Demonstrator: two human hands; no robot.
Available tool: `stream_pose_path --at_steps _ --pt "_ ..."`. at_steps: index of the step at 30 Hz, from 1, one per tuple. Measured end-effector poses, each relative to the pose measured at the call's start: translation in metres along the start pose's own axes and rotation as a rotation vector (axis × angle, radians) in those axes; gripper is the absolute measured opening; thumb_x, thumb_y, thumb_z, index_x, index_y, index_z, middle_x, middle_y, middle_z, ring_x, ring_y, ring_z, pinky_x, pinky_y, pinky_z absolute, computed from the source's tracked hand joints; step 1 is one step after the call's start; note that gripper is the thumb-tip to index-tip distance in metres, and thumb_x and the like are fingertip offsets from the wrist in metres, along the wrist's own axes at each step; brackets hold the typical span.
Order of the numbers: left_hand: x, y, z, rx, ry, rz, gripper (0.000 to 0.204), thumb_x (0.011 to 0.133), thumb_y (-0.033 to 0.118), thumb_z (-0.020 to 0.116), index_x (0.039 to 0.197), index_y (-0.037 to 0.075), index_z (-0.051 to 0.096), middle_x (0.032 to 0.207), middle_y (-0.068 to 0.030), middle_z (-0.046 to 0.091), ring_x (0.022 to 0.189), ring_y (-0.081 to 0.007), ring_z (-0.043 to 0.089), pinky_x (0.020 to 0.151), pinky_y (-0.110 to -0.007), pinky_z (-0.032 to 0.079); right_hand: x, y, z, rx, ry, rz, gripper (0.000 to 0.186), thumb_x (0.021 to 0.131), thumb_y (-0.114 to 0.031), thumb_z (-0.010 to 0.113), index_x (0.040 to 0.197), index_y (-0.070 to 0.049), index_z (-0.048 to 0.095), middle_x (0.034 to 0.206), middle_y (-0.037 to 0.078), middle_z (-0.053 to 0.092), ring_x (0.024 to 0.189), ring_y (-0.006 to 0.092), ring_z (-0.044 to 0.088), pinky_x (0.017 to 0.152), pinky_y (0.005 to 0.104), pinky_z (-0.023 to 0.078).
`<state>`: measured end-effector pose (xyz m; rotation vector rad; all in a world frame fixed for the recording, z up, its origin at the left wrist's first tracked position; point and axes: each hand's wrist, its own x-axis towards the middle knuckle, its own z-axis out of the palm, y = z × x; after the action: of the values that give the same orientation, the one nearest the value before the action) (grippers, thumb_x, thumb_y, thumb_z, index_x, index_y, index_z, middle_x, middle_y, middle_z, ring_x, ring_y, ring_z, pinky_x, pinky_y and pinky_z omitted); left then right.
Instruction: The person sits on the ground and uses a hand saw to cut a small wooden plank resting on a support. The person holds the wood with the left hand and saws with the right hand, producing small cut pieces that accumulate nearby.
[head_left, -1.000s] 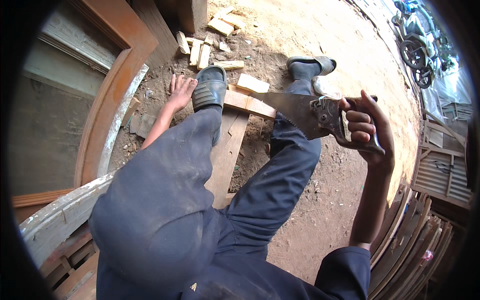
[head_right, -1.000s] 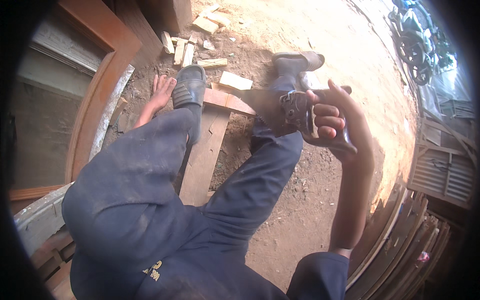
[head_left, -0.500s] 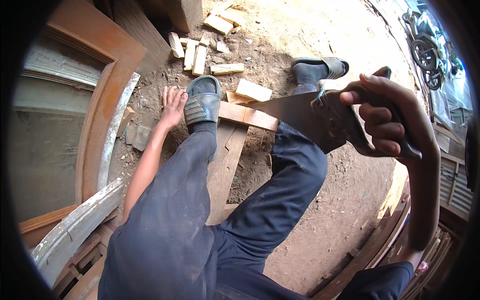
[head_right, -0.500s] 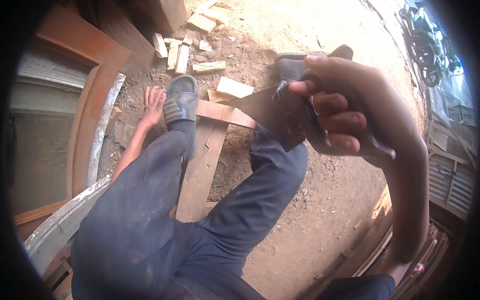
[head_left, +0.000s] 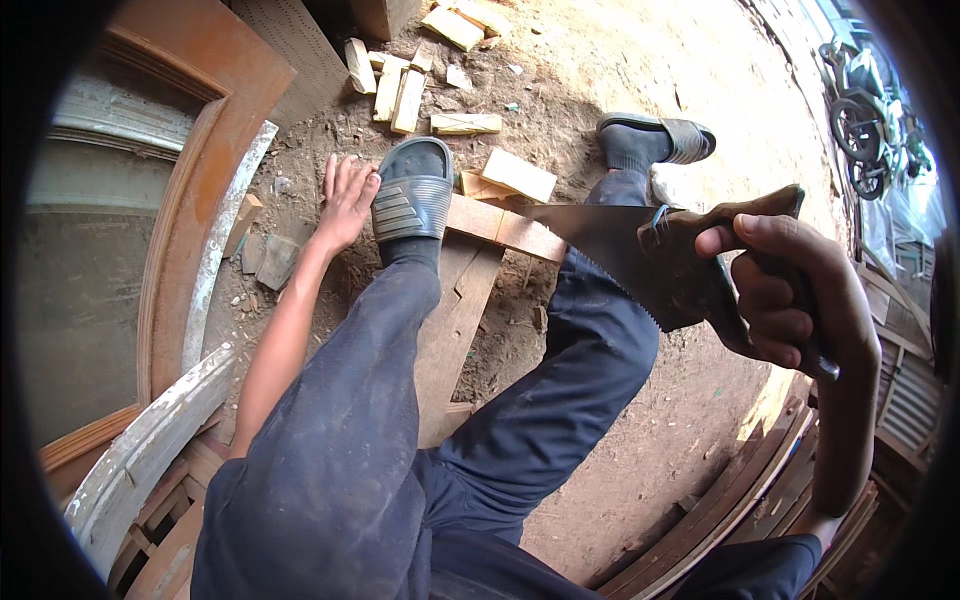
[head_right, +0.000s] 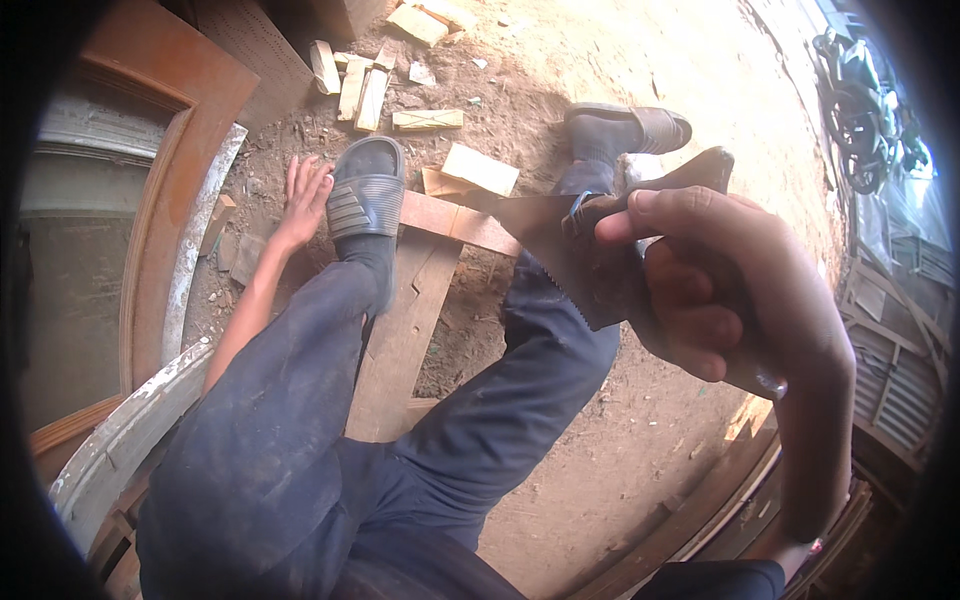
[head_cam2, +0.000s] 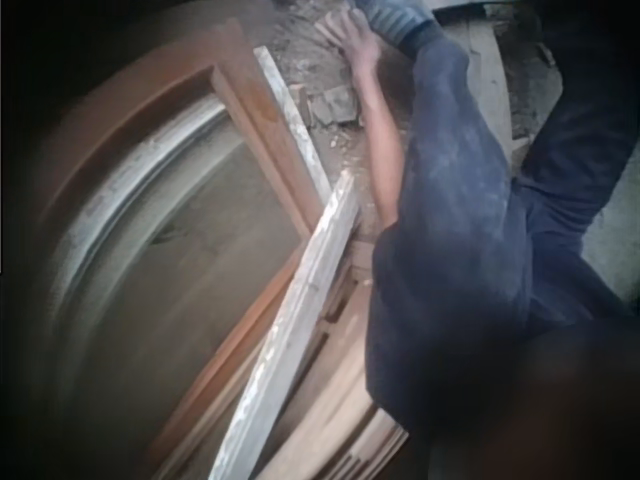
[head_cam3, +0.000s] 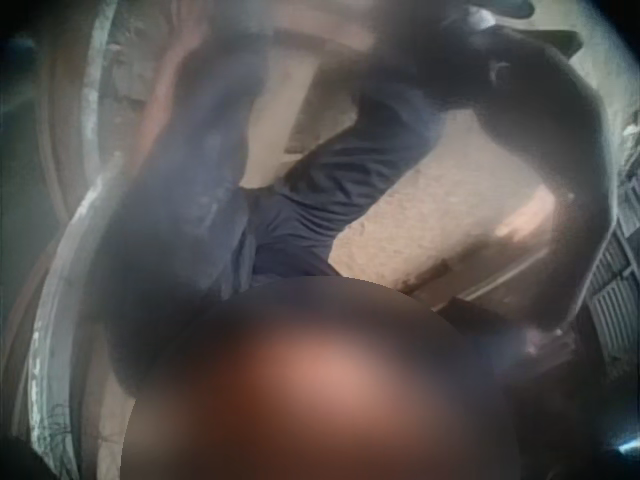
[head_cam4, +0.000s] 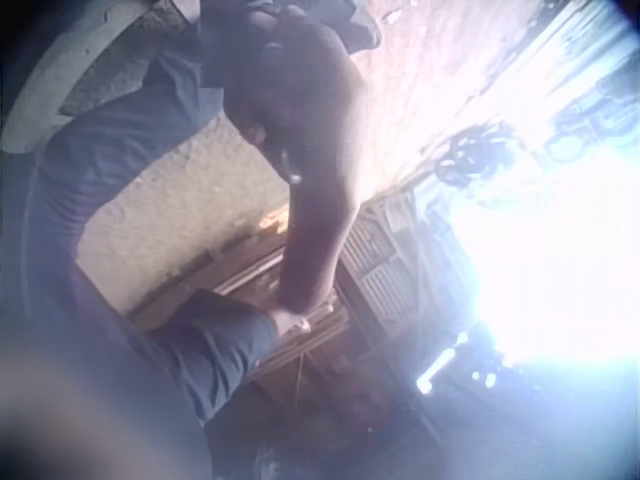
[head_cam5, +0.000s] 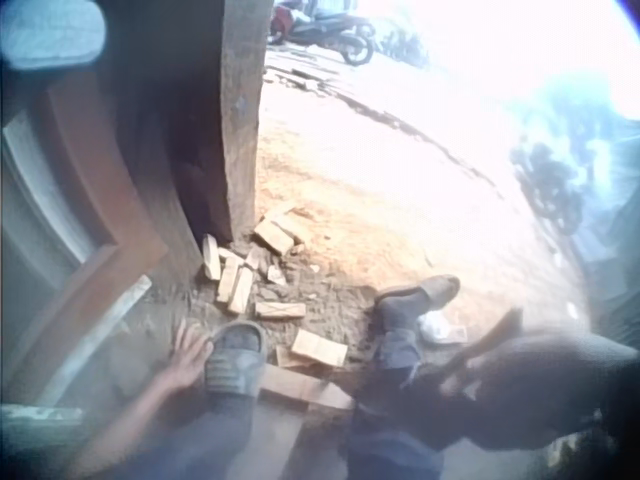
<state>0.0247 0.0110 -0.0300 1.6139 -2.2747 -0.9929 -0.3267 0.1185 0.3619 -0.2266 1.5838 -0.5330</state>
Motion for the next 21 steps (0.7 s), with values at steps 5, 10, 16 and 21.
stream_pose_path --at_steps 5,10,16,21 --pt "0.003 0.001 0.003 -0.006 -0.006 0.019 0.073 0.096 0.063 0.023 0.138 0.006 0.045 0.153 -0.018 0.02 0.145 -0.0356 -0.003 0.116 -0.047 0.01 0.024 0.014 0.007 -0.113 0.051 -0.081 0.029 0.096 -0.024 0.046 0.106 0.002 0.057 0.052 -0.007 0.026 0.034 0.0018 0.024 0.026 0.0202 0.024" --pt "0.002 0.001 0.004 -0.009 -0.001 0.021 0.073 0.096 0.062 0.024 0.138 0.006 0.045 0.152 -0.0177 0.021 0.145 -0.0355 -0.001 0.116 -0.047 0.011 0.036 0.011 0.018 -0.013 -0.005 -0.059 0.024 0.091 -0.015 0.044 0.103 0.003 0.054 0.052 -0.008 0.025 0.034 0.0021 0.024 0.027 0.0201 0.025" --pt "0.003 -0.002 0.005 -0.011 0.02 0.051 0.07 0.097 0.062 0.025 0.135 0.007 0.048 0.151 -0.0183 0.023 0.144 -0.0372 0.001 0.115 -0.048 0.011 0.049 0.018 0.018 -0.121 -0.068 -0.29 0.023 0.088 -0.019 0.049 0.099 -0.001 0.061 0.054 -0.003 0.043 0.038 0.0049 0.035 0.035 0.0225 0.03" --pt "0.003 0.001 0.008 -0.014 0.042 0.044 0.068 0.097 0.06 0.025 0.133 0.008 0.049 0.149 -0.0194 0.025 0.144 -0.0378 0.002 0.115 -0.048 0.01 0.058 0.027 0.003 -0.256 0.032 -0.742 0.025 0.087 -0.018 0.051 0.101 0.001 0.059 0.052 -0.003 0.041 0.037 0.0048 0.035 0.034 0.0205 0.027"
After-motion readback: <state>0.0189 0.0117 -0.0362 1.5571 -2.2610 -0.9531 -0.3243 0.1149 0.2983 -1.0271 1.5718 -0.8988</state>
